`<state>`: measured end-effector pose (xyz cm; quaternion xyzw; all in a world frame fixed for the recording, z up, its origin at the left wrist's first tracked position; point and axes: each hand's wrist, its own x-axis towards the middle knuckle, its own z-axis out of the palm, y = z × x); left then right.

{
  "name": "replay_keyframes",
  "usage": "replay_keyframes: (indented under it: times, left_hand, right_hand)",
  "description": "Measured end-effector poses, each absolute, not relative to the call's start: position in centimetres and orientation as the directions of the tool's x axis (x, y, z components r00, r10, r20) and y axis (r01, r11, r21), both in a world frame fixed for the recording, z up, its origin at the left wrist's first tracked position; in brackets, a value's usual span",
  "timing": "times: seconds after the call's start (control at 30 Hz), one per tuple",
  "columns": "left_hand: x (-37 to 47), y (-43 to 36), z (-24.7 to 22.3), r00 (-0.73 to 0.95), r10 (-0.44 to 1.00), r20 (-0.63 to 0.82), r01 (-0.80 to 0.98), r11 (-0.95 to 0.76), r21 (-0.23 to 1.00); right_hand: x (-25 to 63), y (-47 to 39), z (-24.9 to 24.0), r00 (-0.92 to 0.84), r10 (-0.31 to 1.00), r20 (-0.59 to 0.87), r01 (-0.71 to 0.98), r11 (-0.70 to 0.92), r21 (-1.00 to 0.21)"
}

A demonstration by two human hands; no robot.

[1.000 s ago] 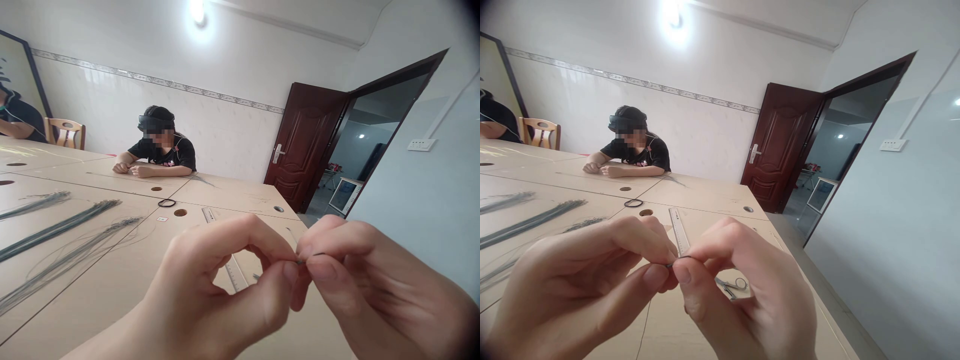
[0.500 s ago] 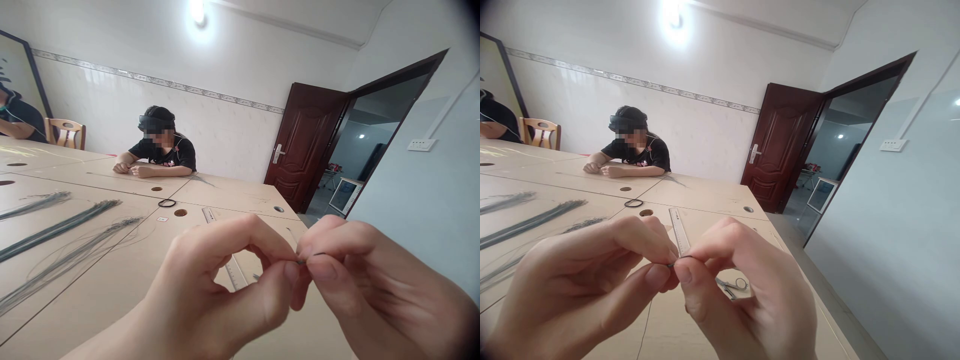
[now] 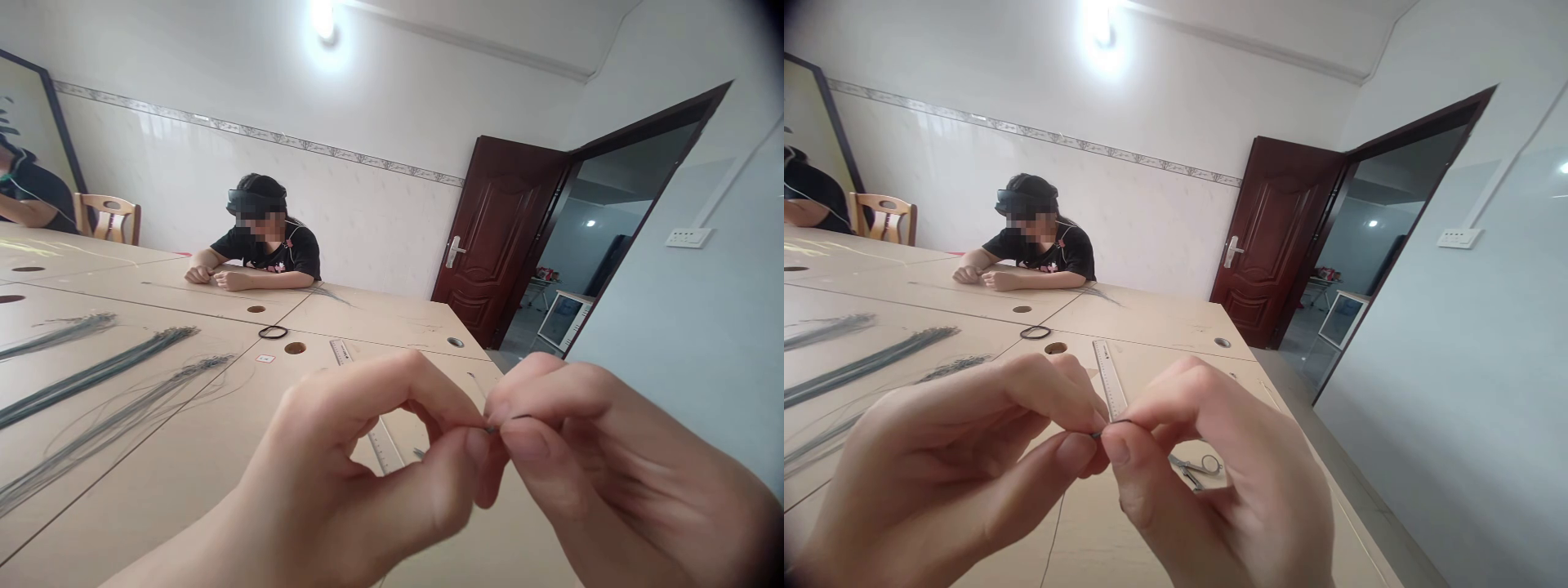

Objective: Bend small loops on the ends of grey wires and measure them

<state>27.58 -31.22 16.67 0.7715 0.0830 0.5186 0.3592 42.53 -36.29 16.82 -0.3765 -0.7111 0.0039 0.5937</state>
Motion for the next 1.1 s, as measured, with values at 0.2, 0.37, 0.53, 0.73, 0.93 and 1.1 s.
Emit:
replay_keyframes:
  times: [0.2,0.37,0.53,0.73,0.93,1.1]
  left_hand:
    - [27.66,-31.47,16.68,0.443,0.505,0.741,-0.247,-0.726,0.642]
    - [27.63,-31.41,16.63,0.449,0.511,0.733,-0.238,-0.722,0.649]
    - [27.74,-31.2,16.58,0.432,0.511,0.743,-0.221,-0.739,0.637]
    - [27.6,-31.37,16.42,0.442,0.507,0.74,-0.227,-0.735,0.639]
    - [27.57,-31.45,16.57,0.439,0.521,0.732,-0.207,-0.734,0.647]
    - [27.68,-31.45,16.42,0.432,0.528,0.731,-0.196,-0.736,0.648]
  right_hand:
    - [42.81,-36.2,16.71,-0.058,0.522,0.851,0.551,0.728,-0.408]
    - [42.65,-36.3,16.87,-0.041,0.538,0.842,0.518,0.732,-0.443]
    - [42.76,-36.34,16.92,-0.054,0.538,0.841,0.536,0.726,-0.431]
    - [42.77,-36.33,16.79,-0.074,0.533,0.843,0.522,0.741,-0.422]
    - [42.46,-36.37,16.78,-0.035,0.557,0.83,0.487,0.735,-0.472]
    - [42.65,-36.57,16.74,-0.062,0.568,0.821,0.523,0.719,-0.458]
